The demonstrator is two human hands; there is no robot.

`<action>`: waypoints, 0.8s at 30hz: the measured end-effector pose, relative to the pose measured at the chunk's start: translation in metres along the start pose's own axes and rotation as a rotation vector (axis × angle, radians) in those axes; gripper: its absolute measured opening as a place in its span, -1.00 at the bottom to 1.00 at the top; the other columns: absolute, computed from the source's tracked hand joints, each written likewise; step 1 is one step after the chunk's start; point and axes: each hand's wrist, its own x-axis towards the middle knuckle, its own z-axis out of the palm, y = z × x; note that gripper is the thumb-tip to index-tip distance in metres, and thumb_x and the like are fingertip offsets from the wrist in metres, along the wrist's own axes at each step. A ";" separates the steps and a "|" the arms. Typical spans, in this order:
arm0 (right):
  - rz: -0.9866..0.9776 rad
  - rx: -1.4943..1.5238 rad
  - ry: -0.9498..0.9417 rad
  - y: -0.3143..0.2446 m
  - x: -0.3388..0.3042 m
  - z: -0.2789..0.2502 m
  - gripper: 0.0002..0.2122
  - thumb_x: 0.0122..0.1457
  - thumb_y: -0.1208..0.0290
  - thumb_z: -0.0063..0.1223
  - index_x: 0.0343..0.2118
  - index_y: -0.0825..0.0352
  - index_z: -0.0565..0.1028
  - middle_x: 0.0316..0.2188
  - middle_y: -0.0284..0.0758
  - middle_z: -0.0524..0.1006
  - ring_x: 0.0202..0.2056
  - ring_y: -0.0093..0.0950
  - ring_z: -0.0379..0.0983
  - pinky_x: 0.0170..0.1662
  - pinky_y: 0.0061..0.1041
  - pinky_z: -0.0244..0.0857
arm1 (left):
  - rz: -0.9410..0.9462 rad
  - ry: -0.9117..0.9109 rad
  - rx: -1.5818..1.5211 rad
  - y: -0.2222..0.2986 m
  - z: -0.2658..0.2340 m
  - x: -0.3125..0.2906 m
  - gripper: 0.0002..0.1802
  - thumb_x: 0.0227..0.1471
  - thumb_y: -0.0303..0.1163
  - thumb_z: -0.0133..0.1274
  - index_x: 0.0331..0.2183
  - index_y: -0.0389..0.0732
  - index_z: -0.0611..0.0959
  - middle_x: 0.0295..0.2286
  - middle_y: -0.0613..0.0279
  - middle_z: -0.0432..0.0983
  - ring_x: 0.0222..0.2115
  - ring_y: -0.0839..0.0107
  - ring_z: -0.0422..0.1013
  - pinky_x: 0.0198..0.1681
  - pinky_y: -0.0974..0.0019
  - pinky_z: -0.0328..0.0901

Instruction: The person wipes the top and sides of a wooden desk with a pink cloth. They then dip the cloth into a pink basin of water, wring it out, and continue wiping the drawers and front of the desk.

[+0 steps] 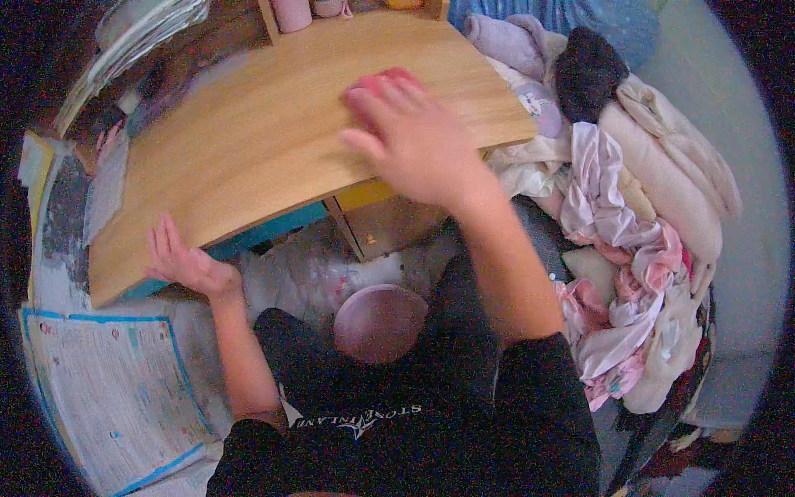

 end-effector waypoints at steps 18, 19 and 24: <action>0.024 0.092 -0.011 -0.006 0.008 0.009 -0.64 0.36 0.28 -0.03 0.14 0.29 0.52 0.20 -0.03 0.49 0.29 0.00 0.33 0.37 -0.15 0.21 | 0.022 -0.102 -0.132 -0.024 -0.034 -0.012 -0.23 0.35 -0.02 -0.31 0.37 -0.36 0.28 0.38 -0.05 0.18 0.42 -0.13 0.00 0.46 -0.21 -0.30; 0.048 0.027 -0.014 -0.014 0.008 0.017 -0.64 0.37 0.28 -0.05 0.15 0.28 0.51 0.22 -0.03 0.48 0.30 0.00 0.32 0.37 -0.14 0.20 | 0.019 -0.072 -0.138 -0.031 -0.041 -0.018 -0.25 0.34 -0.08 -0.24 0.37 -0.37 0.26 0.38 -0.14 0.14 0.42 -0.16 -0.01 0.46 -0.20 -0.23; -0.070 0.019 -0.014 -0.116 0.042 0.052 -0.60 0.37 0.28 -0.08 0.21 0.29 0.47 0.23 0.02 0.46 0.29 0.05 0.32 0.37 -0.09 0.19 | -0.189 -0.015 -0.032 -0.075 -0.067 -0.052 -0.25 0.24 -0.31 -0.04 0.37 -0.39 0.25 0.40 -0.21 0.03 0.41 -0.19 -0.04 0.45 -0.19 -0.17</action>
